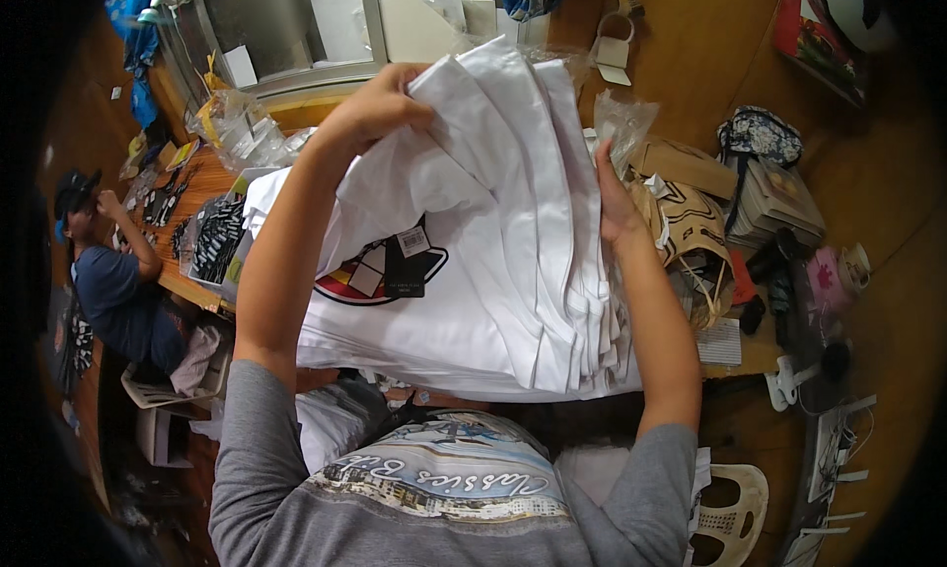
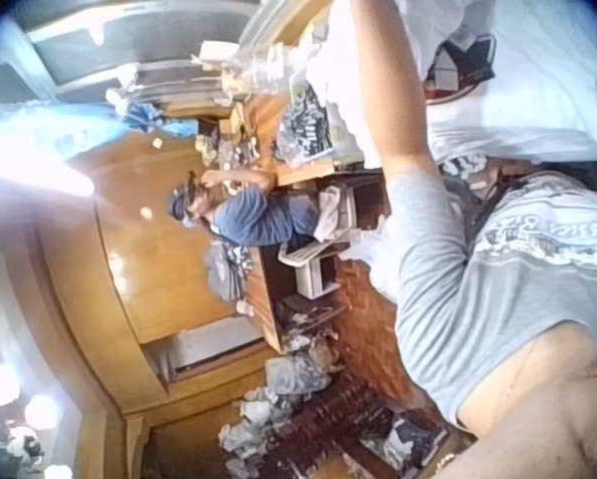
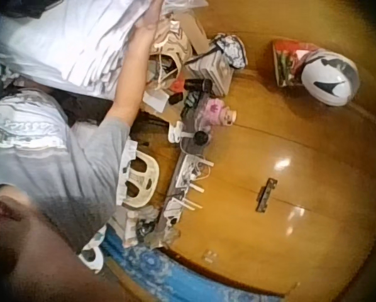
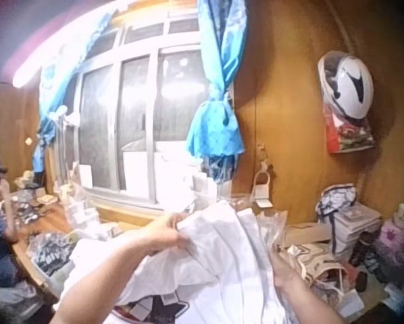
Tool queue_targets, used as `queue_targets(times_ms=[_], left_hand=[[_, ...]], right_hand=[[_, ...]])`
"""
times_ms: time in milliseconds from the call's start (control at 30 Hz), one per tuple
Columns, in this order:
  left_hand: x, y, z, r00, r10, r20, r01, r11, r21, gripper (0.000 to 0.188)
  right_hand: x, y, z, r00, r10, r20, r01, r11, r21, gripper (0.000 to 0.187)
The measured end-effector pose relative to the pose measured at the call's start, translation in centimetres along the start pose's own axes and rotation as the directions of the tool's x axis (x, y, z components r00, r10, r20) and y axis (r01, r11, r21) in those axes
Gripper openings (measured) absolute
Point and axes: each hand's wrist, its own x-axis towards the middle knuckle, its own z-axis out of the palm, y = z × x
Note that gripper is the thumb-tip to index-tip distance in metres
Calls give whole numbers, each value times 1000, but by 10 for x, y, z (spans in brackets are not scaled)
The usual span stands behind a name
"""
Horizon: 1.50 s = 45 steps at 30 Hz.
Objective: The person attaches small black tags to a stack of white t-shirts using a stapler. They repeatedly pick up a shirt, staple the tag near the collar, and place it back on the pile. Another person is visible in the background working at a separate table.
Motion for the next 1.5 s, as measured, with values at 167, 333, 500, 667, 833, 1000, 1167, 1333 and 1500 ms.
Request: queue_targets(times_ms=[167, 333, 500, 667, 833, 1000, 1167, 1333, 1500], left_hand=[[15, 10, -22, 999, 27, 17, -28, 999, 22, 42], [28, 14, -33, 1000, 2, 20, -2, 1000, -10, 39], [45, 25, -31, 989, -90, 119, 90, 996, 9, 47], [77, 2, -26, 981, -124, 149, 111, 990, 91, 43], [125, -40, -3, 986, -122, 118, 78, 942, 325, 27], [116, -52, 42, 1000, 7, 16, -15, 817, 576, 32], [73, -42, 60, 961, 274, -22, -210, 783, 585, 34], [29, -41, 54, 911, 404, 83, -393, 789, 473, 55], [6, -48, 68, 858, 464, 221, -510, 716, 477, 78]], right_hand=[[-27, 14, 20, 994, -98, -43, 103, 986, 134, 79], [-56, 0, 50, 998, -63, -31, 61, 996, -67, 84], [-104, 22, 53, 994, -100, -43, 91, 982, -165, 99], [-139, 46, 107, 917, -309, -252, 217, 917, -335, 120], [-147, 95, 136, 700, -590, -402, -32, 537, -843, 110], [-120, 139, 137, 185, -640, -745, 43, 763, -645, 82], [-128, 172, 152, 237, -571, -786, 488, 769, -412, 47], [-115, 184, 138, 220, -545, -809, 157, 838, -522, 43], [-126, 157, 128, 514, -355, -781, 72, 925, -373, 50]])
